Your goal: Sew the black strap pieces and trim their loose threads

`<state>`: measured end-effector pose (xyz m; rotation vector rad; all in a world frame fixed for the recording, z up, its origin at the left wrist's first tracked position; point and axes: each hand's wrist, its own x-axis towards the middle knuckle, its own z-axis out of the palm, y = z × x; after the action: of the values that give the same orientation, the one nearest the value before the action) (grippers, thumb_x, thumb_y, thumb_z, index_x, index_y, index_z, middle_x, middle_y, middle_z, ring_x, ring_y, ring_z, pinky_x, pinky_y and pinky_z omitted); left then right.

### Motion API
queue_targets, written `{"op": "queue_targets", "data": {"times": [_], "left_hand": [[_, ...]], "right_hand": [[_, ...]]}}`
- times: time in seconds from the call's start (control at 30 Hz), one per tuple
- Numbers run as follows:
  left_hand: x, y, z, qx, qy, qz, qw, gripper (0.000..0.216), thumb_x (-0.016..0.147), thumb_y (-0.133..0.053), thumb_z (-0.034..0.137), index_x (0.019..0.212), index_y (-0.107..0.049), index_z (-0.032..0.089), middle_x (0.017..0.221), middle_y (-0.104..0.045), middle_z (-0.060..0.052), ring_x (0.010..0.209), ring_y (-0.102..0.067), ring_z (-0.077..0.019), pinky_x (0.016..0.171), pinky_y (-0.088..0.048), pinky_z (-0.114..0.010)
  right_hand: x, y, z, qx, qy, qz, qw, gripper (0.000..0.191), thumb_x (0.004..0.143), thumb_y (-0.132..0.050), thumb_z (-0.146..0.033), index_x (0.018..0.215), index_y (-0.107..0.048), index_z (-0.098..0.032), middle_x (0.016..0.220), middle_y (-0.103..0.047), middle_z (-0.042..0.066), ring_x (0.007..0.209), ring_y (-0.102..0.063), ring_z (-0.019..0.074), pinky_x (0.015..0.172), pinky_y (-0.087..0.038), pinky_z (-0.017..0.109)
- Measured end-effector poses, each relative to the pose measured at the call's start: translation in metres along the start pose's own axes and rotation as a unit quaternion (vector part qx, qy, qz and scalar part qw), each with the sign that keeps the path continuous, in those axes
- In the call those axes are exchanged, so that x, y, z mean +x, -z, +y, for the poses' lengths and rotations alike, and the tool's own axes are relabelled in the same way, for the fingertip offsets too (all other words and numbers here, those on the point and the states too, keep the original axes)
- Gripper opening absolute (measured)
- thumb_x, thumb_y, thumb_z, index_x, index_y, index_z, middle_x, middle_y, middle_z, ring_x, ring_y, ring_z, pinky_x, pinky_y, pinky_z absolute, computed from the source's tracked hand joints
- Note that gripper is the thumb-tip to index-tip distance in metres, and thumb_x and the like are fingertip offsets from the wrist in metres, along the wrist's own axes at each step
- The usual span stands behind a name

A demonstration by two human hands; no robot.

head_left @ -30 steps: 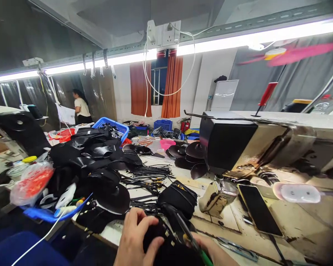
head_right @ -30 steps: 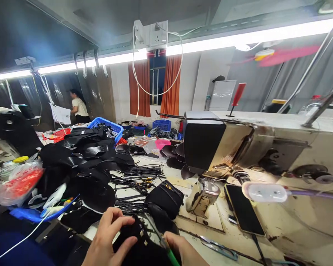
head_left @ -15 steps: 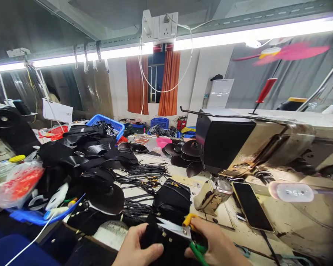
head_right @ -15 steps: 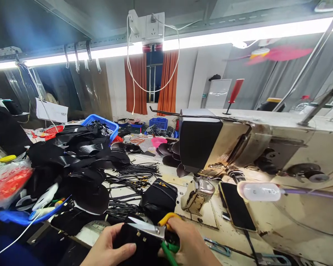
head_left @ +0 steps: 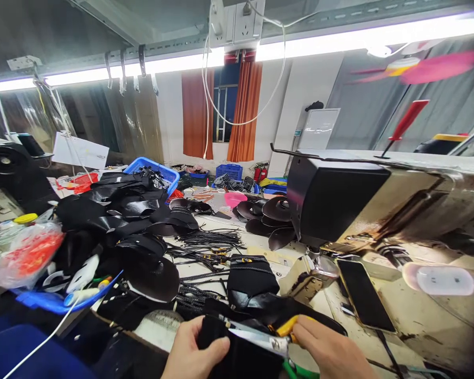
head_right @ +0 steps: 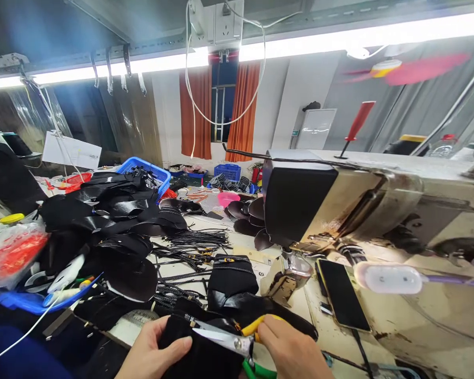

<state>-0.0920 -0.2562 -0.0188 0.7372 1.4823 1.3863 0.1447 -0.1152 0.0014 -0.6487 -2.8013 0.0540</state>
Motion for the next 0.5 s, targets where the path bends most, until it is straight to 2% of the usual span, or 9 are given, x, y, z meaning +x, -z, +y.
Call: {"op": "queue_targets", "data": {"times": [0.13,0.27,0.43,0.5], "left_hand": [[0.002,0.000,-0.008,0.015,-0.018,-0.015,1.000,0.038,0.063,-0.078,0.046,0.069,-0.067,0.011,0.063,-0.056,0.000,0.063,-0.043,-0.0126,0.058,-0.034,-0.025],[0.004,0.000,-0.015,0.006,-0.013,-0.022,1.000,0.043,0.063,-0.078,0.049,0.072,-0.068,0.009,0.063,-0.056,-0.001,0.062,-0.043,-0.0127,0.058,-0.033,-0.025],[0.003,-0.005,-0.011,-0.037,-0.005,-0.035,0.999,0.050,0.058,-0.083,0.055,0.071,-0.067,0.009,0.061,-0.054,0.001,0.061,-0.041,-0.0110,0.057,-0.033,-0.023],[0.002,-0.007,-0.008,-0.047,-0.003,-0.050,0.998,0.053,0.055,-0.084,0.058,0.069,-0.066,0.010,0.059,-0.052,0.002,0.059,-0.039,-0.0097,0.056,-0.031,-0.022]], "right_hand": [[-0.001,-0.004,0.013,-0.034,0.045,0.060,0.997,0.025,0.072,-0.075,-0.029,0.089,-0.057,-0.025,0.086,-0.066,-0.001,0.078,-0.064,0.0174,0.067,-0.049,0.025],[-0.002,-0.008,0.020,-0.062,0.091,0.095,0.989,0.035,0.068,-0.078,-0.027,0.095,-0.057,-0.025,0.092,-0.067,-0.002,0.080,-0.064,0.0181,0.072,-0.048,0.027],[0.000,-0.007,0.017,-0.036,0.074,0.028,0.996,0.021,0.075,-0.072,-0.030,0.088,-0.058,-0.023,0.083,-0.066,0.000,0.073,-0.064,0.0160,0.061,-0.046,0.024],[0.003,-0.005,0.015,-0.013,0.069,0.009,0.997,0.021,0.073,-0.074,-0.029,0.087,-0.060,-0.023,0.081,-0.066,0.000,0.069,-0.064,0.0161,0.059,-0.047,0.025]]}}
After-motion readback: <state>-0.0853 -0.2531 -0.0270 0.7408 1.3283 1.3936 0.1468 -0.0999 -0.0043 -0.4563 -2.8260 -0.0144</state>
